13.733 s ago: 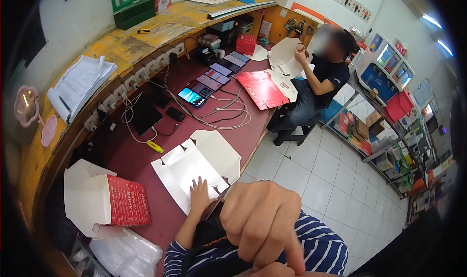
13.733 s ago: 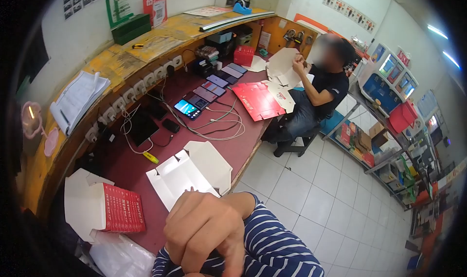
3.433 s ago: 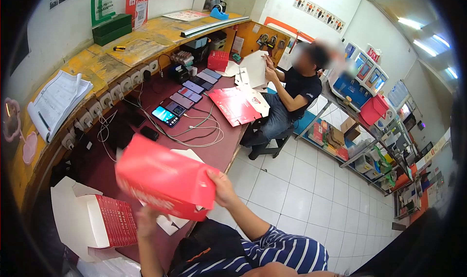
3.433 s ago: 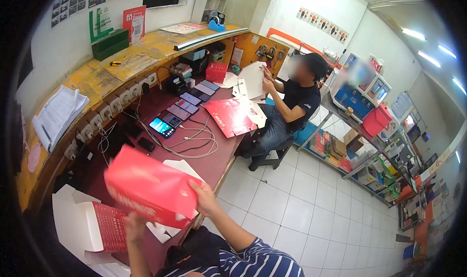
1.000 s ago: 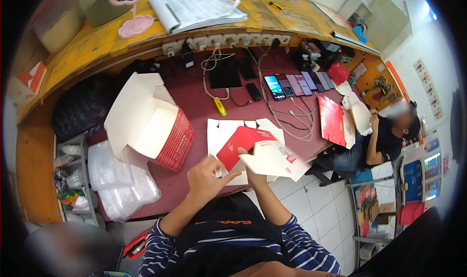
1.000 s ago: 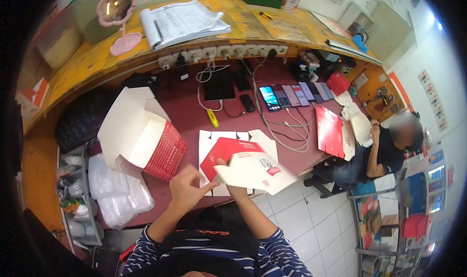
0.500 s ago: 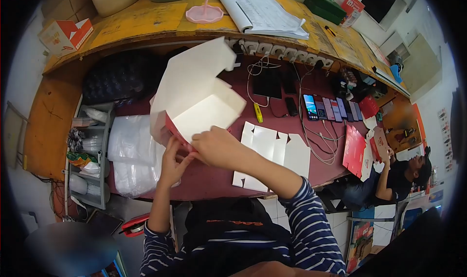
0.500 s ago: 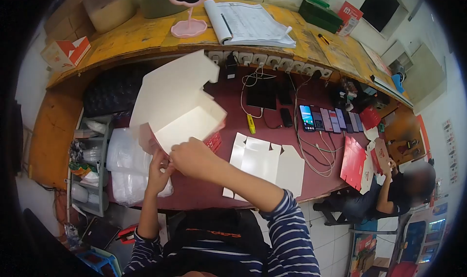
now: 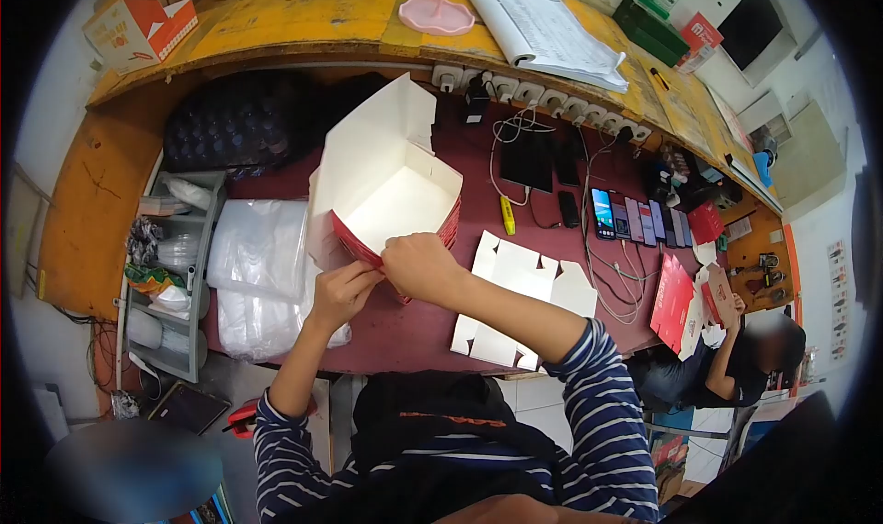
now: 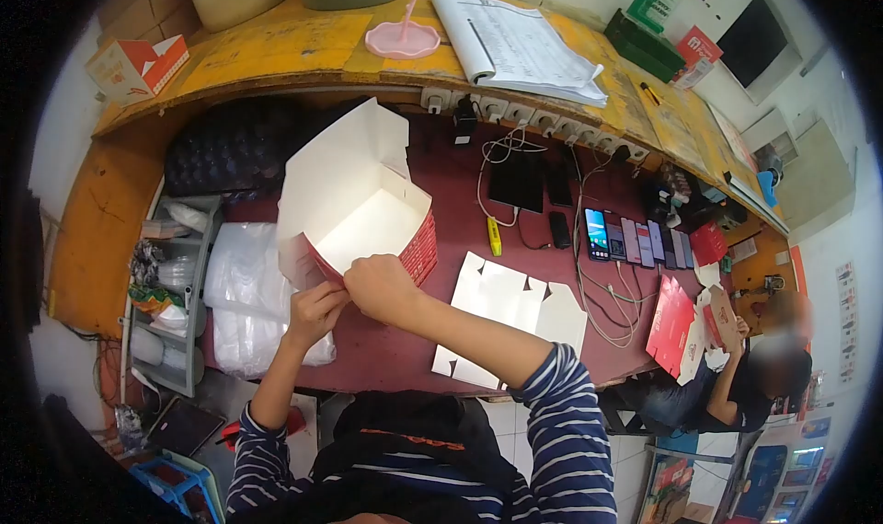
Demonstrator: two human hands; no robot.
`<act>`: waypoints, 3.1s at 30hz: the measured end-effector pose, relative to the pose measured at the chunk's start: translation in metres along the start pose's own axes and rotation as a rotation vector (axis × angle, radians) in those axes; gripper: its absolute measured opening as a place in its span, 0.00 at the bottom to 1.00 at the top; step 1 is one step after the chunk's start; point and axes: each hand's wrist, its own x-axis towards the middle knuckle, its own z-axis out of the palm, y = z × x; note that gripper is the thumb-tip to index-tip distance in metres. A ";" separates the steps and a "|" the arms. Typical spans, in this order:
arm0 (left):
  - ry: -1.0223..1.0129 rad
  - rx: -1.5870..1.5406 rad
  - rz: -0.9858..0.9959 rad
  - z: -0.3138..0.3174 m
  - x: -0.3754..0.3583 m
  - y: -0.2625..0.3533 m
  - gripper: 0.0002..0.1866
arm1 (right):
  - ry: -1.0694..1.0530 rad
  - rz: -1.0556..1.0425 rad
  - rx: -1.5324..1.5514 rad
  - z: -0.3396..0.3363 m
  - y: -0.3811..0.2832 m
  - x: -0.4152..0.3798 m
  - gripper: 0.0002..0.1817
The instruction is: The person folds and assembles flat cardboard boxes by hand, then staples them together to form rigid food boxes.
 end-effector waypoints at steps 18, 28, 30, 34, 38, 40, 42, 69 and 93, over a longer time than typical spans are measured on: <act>-0.089 0.523 -0.234 0.009 -0.009 -0.016 0.15 | -0.120 0.213 0.031 0.004 -0.021 0.045 0.06; 0.096 0.382 -0.164 0.034 -0.023 -0.012 0.18 | -0.578 0.231 0.510 0.017 0.046 0.050 0.16; 0.177 0.337 -0.262 0.039 -0.019 0.000 0.17 | -0.142 0.229 0.255 0.011 0.070 0.048 0.21; 0.312 0.246 -0.133 0.056 -0.010 0.018 0.25 | 0.188 0.453 -0.084 0.006 0.109 0.042 0.24; 0.266 0.335 -0.029 0.073 -0.001 0.012 0.27 | -0.061 0.654 0.303 0.010 0.117 0.039 0.25; 0.341 0.357 0.054 0.090 -0.008 -0.003 0.26 | -0.005 0.649 0.334 0.014 0.120 0.035 0.25; 0.436 0.413 0.130 0.099 -0.014 -0.004 0.22 | 0.239 0.572 0.440 0.017 0.122 0.028 0.23; -0.777 -0.159 0.331 0.251 -0.060 0.112 0.29 | 0.985 1.328 1.327 0.176 -0.015 -0.333 0.13; -0.287 -1.332 -0.343 0.186 0.022 0.233 0.19 | 2.078 0.862 0.881 0.029 -0.021 -0.283 0.10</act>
